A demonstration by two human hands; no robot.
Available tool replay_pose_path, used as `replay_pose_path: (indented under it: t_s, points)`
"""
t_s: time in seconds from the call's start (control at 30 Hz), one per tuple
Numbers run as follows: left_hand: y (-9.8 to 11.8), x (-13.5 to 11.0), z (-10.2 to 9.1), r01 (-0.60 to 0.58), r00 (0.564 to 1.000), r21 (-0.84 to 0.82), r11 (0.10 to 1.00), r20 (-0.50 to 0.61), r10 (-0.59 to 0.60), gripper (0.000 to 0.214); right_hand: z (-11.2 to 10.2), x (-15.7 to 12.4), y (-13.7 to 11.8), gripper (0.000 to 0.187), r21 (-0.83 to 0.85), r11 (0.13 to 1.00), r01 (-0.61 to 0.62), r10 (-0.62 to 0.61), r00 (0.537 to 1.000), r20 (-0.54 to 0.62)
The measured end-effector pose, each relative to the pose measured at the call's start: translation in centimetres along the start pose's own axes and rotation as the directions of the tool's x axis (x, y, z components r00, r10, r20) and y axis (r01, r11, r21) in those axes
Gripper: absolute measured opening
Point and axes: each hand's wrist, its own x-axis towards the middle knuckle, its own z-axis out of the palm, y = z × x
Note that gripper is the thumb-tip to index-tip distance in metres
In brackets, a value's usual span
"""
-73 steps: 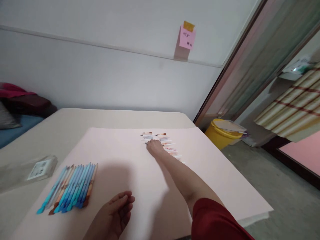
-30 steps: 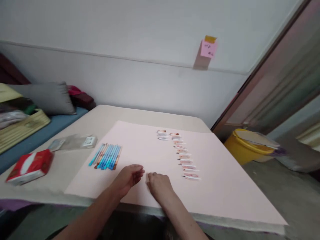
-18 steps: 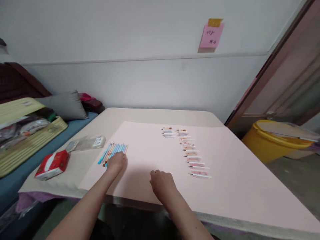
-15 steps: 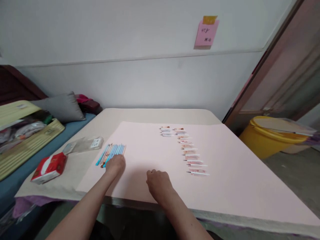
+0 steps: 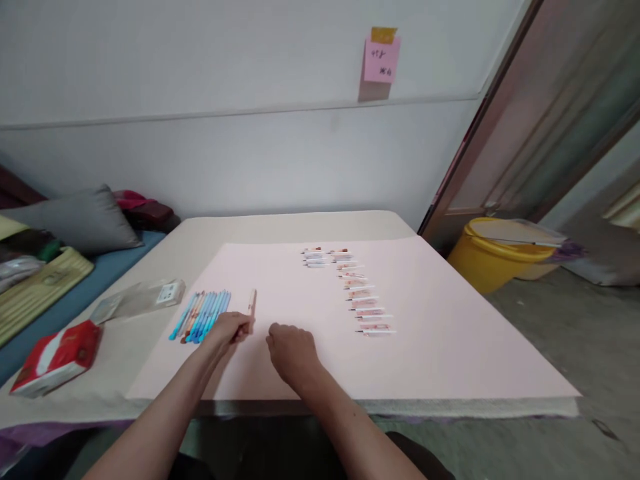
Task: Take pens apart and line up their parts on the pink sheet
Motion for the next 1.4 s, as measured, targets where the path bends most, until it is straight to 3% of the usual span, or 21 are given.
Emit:
replay_pose_path:
  t_s: [0.1,0.17,0.23,0.27,0.47,0.67,0.83,0.97,1.07,1.13,1.3,1.4]
  points:
    - [1.3,-1.3,0.7,-0.005,0.992,-0.283,0.959,0.118,0.04,0.022,0.0,0.9,0.2,0.023,0.441,0.896,-0.05,0.085,0.995,-0.06]
    - [2.0,-2.5,1.1,0.088,0.971,-0.614,0.785,0.228,0.07,0.019,0.2,1.3,0.2,0.019,0.679,0.73,-0.081,0.145,0.989,-0.038]
    - [2.7,-3.7,1.4,0.171,0.953,-0.773,0.611,0.288,0.098,0.02,0.3,1.5,0.1,0.019,0.813,0.567,-0.13,0.197,0.98,0.02]
    - [2.9,-4.3,1.6,0.183,0.949,-0.802,0.568,0.296,0.112,0.02,0.3,1.5,-0.1,0.02,0.853,0.498,-0.156,0.207,0.977,0.058]
    - [3.6,-6.3,1.4,0.17,0.932,-0.822,0.544,0.314,0.183,0.017,-0.2,1.2,-1.1,0.017,0.941,0.236,-0.241,0.227,0.956,0.187]
    - [3.0,-5.5,0.4,0.192,0.967,-0.915,0.354,0.239,0.093,0.023,-0.1,0.7,-1.0,0.018,0.949,0.015,-0.316,0.091,0.945,0.313]
    - [3.0,-5.7,0.3,0.213,0.952,-0.929,0.303,0.267,0.149,0.02,-0.1,0.6,-1.1,0.027,0.907,-0.09,-0.41,-0.022,0.912,0.41]
    - [3.1,-5.9,0.6,0.206,0.951,-0.938,0.28,0.259,0.167,0.023,-0.2,0.4,-1.8,0.026,0.91,-0.072,-0.409,-0.083,0.911,0.403]
    - [3.0,-5.8,0.6,0.16,0.967,-0.943,0.293,0.209,0.145,0.019,-0.2,0.1,-2.3,0.018,0.942,0.022,-0.336,-0.045,0.941,0.336]
    - [3.0,-5.7,0.6,0.124,0.974,-0.944,0.306,0.174,0.143,0.016,-0.1,0.1,-2.5,0.019,0.949,0.15,-0.278,0.008,0.96,0.28]
    - [3.2,-5.8,0.5,0.081,0.985,-0.931,0.355,0.13,0.117,0.017,0.6,0.3,-2.6,0.024,0.793,0.597,-0.121,0.091,0.992,0.082]
    - [3.1,-5.8,0.4,0.047,0.991,-0.91,0.411,0.093,0.093,0.022,0.7,0.4,-2.5,0.024,0.7,0.712,-0.051,0.085,0.996,-0.014]
